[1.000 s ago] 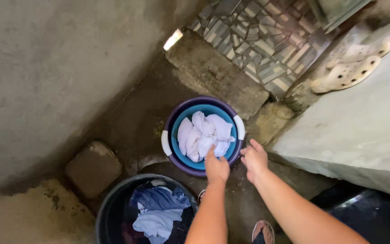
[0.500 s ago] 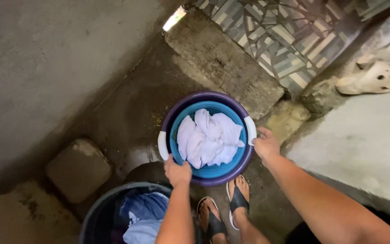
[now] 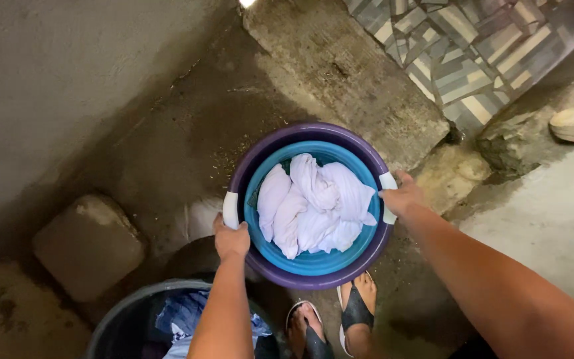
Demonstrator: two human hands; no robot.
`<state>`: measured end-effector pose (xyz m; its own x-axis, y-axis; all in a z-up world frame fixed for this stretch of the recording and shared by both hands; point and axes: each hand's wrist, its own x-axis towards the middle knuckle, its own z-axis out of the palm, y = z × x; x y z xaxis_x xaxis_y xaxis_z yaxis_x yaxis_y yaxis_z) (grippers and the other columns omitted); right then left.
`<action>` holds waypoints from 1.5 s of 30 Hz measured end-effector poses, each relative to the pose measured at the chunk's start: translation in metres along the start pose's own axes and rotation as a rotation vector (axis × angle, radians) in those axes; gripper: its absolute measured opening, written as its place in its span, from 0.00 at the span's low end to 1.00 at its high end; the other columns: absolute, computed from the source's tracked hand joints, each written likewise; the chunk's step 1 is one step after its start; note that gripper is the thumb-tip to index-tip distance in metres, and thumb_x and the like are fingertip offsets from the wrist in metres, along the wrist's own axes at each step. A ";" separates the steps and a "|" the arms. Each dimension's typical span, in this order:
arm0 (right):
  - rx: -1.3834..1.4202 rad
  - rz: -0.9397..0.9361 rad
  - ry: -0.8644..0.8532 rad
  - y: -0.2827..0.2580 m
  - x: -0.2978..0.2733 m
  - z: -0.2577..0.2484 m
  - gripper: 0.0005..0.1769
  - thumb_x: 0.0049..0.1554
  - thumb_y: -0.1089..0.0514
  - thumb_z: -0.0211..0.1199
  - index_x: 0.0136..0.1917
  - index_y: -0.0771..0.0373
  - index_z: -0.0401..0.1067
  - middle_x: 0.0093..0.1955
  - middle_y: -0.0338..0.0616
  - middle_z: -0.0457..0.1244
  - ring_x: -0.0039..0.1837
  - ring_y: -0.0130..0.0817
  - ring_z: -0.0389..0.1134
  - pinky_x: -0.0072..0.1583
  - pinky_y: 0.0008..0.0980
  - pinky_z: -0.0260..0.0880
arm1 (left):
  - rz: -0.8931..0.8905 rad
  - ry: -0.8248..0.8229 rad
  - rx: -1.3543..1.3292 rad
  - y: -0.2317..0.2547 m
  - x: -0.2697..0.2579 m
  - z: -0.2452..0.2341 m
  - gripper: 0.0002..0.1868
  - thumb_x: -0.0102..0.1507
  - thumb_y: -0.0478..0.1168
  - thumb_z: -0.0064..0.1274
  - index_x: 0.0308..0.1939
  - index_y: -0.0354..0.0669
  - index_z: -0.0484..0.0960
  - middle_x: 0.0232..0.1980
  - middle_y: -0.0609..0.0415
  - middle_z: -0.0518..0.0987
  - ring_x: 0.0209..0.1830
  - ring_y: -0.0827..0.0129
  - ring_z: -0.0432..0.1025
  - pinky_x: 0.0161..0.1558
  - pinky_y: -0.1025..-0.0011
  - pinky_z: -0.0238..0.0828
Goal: Hand washing and rinsing white clothes in plastic basins in a bathroom.
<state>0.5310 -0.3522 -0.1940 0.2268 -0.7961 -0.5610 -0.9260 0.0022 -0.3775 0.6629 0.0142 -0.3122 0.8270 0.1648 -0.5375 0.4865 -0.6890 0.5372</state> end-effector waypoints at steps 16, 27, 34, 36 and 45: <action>0.296 0.089 -0.179 0.010 -0.013 -0.045 0.25 0.52 0.66 0.66 0.63 0.60 0.69 0.53 0.50 0.68 0.54 0.43 0.71 0.54 0.43 0.72 | -0.145 -0.108 -0.295 0.010 -0.030 -0.049 0.27 0.53 0.31 0.65 0.56 0.36 0.74 0.45 0.44 0.81 0.41 0.58 0.75 0.44 0.62 0.72; 0.601 0.024 0.020 -0.065 -0.136 -0.194 0.20 0.52 0.48 0.72 0.51 0.66 0.76 0.43 0.44 0.69 0.45 0.33 0.68 0.48 0.35 0.68 | -0.018 -0.154 -0.438 0.047 -0.119 -0.150 0.27 0.48 0.31 0.69 0.50 0.36 0.77 0.38 0.47 0.82 0.35 0.64 0.76 0.37 0.65 0.75; 0.369 0.004 0.209 -0.135 -0.198 -0.300 0.29 0.48 0.37 0.74 0.48 0.65 0.80 0.39 0.47 0.69 0.42 0.35 0.67 0.46 0.35 0.65 | 0.275 -0.113 -0.483 0.042 -0.100 -0.164 0.28 0.41 0.31 0.73 0.41 0.31 0.75 0.33 0.38 0.85 0.32 0.56 0.82 0.44 0.58 0.79; 0.348 -0.016 0.240 -0.151 -0.205 -0.324 0.29 0.48 0.36 0.73 0.47 0.65 0.81 0.39 0.47 0.69 0.41 0.35 0.67 0.46 0.35 0.66 | 0.351 -0.118 -0.513 0.095 -0.101 -0.176 0.29 0.42 0.32 0.71 0.44 0.31 0.74 0.35 0.38 0.85 0.34 0.56 0.82 0.45 0.58 0.79; 0.262 -0.158 0.318 -0.197 -0.215 -0.436 0.31 0.45 0.33 0.73 0.45 0.63 0.80 0.37 0.46 0.72 0.40 0.34 0.72 0.44 0.34 0.71 | 0.667 -0.215 -0.698 0.270 -0.135 -0.238 0.35 0.55 0.42 0.61 0.65 0.35 0.70 0.53 0.32 0.81 0.49 0.55 0.80 0.55 0.54 0.76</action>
<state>0.5333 -0.4450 0.3218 0.2172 -0.9455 -0.2426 -0.7703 -0.0134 -0.6375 0.7498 -0.0263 0.0596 0.9570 -0.2849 -0.0549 0.0536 -0.0123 0.9985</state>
